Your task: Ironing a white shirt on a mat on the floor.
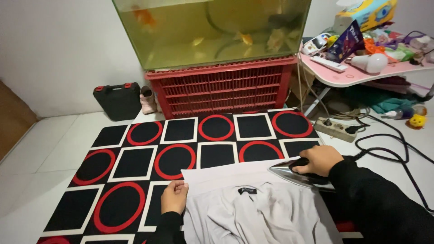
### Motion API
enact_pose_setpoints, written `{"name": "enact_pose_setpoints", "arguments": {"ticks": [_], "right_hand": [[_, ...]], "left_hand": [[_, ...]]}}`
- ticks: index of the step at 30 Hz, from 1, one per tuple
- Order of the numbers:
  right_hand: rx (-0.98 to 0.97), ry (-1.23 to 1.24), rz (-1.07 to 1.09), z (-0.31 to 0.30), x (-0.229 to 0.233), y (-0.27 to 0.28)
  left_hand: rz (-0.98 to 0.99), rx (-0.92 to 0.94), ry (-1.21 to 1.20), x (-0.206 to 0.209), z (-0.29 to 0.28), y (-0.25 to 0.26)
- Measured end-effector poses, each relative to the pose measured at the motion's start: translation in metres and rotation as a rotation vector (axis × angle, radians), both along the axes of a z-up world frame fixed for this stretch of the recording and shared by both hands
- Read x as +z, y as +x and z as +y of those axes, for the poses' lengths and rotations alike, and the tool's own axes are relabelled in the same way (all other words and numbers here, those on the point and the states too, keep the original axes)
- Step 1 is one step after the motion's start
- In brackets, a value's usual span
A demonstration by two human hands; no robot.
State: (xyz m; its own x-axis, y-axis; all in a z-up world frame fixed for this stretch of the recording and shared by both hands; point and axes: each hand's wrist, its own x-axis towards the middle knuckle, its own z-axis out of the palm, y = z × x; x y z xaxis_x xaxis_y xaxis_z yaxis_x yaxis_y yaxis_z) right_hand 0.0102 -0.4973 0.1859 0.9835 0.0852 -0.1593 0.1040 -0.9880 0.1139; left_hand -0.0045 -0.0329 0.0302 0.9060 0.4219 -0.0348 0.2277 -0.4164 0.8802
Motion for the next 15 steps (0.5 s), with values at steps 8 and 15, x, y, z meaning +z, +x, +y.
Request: {"name": "enact_pose_setpoints", "arguments": {"ticks": [8,15], "right_hand": [[-0.274,0.066,-0.061,-0.028,-0.017,0.019],[-0.158,0.019,0.021,-0.036,-0.010,0.012]], "left_hand": [[0.138,-0.077,0.013,0.018,-0.002,-0.001],[0.166,-0.097,-0.026,0.010,0.001,0.002]]}}
